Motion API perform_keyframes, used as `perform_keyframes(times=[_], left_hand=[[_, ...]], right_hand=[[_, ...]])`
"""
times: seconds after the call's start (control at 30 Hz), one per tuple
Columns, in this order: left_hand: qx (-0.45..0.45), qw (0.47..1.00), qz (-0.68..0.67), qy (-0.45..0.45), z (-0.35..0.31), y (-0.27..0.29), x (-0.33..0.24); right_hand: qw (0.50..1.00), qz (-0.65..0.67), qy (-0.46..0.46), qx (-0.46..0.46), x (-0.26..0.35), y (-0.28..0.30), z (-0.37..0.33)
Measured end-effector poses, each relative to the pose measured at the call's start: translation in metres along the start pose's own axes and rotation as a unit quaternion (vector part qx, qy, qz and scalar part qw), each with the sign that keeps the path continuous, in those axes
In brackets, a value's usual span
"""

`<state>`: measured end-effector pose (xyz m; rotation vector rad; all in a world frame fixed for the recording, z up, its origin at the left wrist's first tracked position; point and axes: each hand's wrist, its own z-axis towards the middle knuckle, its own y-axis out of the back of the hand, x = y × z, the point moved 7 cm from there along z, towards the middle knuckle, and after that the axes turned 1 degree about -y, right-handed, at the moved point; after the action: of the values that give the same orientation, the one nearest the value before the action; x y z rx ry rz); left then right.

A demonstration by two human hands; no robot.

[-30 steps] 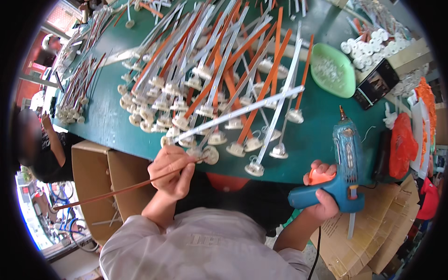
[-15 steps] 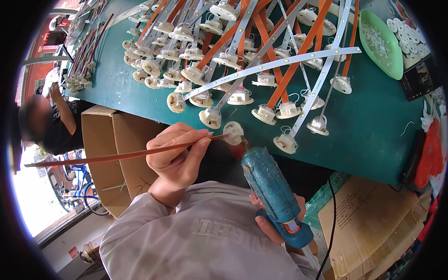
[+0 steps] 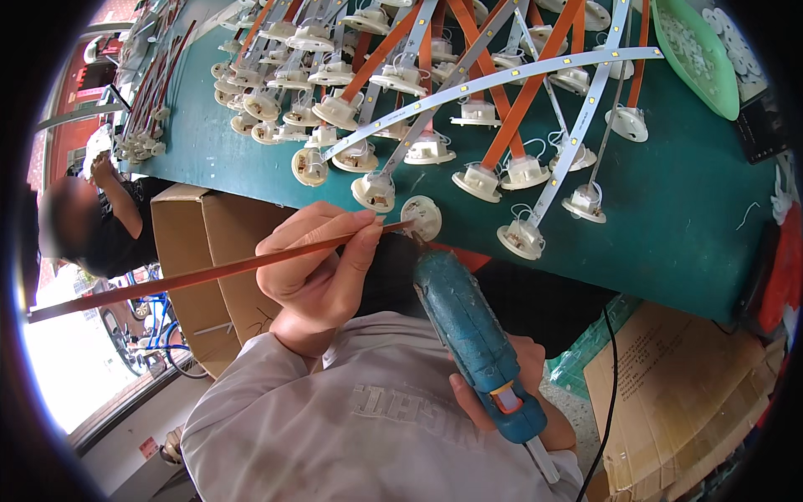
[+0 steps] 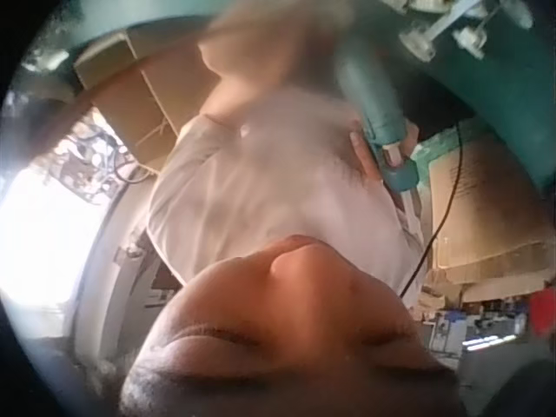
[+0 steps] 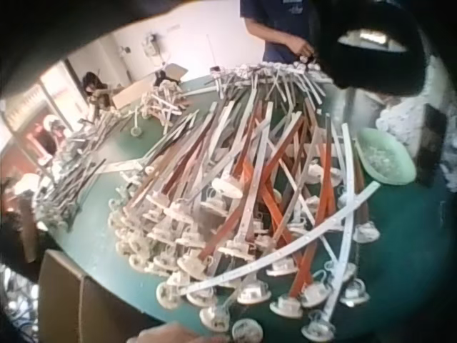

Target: The person applies hot glue to plastic strips with a hot glue gun to attach small white components.

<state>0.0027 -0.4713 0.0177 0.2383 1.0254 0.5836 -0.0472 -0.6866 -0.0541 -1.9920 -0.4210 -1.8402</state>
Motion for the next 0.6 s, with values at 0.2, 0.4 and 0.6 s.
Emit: perform_keyframes(times=[0.2, 0.4, 0.6], left_hand=[[0.016, 0.998, -0.047, 0.025, -0.003, 0.008, 0.006], [0.029, 0.989, -0.144, 0.022, -0.009, 0.028, 0.005], [0.019, 0.982, -0.184, 0.031, -0.008, 0.033, 0.009]], right_hand=[[0.999, 0.040, 0.017, 0.018, 0.005, 0.009, -0.001], [0.964, 0.178, 0.172, -0.095, 0.027, 0.048, 0.006], [0.914, 0.262, 0.247, -0.187, 0.024, 0.125, 0.016]])
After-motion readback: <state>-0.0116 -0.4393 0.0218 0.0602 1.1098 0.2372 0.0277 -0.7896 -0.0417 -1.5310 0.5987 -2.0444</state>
